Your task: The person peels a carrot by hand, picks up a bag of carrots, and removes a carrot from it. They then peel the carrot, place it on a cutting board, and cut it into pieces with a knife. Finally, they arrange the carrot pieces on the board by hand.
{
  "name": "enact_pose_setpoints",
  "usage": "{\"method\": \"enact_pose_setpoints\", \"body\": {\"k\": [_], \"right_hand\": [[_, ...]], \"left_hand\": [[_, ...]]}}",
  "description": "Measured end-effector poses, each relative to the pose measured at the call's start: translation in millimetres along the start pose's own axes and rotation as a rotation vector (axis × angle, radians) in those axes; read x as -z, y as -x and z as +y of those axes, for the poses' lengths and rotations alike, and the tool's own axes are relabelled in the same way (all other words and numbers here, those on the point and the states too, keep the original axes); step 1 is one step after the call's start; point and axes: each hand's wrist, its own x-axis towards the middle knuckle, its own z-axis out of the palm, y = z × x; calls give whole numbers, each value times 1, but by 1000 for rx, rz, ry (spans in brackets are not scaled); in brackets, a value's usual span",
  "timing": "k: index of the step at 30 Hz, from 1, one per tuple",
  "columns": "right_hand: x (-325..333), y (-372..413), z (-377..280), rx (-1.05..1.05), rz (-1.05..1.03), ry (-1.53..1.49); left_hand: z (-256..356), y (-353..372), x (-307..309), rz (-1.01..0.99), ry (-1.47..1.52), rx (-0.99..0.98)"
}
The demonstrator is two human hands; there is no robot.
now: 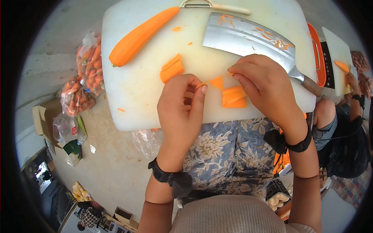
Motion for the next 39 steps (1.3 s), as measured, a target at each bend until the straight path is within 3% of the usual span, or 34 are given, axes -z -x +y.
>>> {"method": "enact_pose_setpoints", "body": {"k": [5, 7, 11, 13, 17, 20, 22, 25, 39], "right_hand": [[8, 11, -11, 34, -103, -38], [8, 14, -16, -18, -150, -18], [13, 21, -16, -38, -146, -51], [17, 25, -17, -96, -136, -66], [23, 31, -11, -85, -135, -113], [21, 30, -15, -146, -73, -153], [19, 30, -19, -244, -114, -246], [14, 32, -19, -192, -123, -200], [5, 38, -22, -182, -49, -178]], "left_hand": [[0, -5, -6, 97, 146, -76], [8, -9, -7, 24, -23, -226], [6, -11, -10, -105, -105, -249], [2, -10, -7, -176, -323, -329], [7, -8, -3, -187, -261, -314], [10, -10, -3, -55, -196, -206], [7, -12, -3, -122, -325, -212], [11, -14, -8, -160, -415, -219], [22, -13, -14, -191, -328, -209]]}}
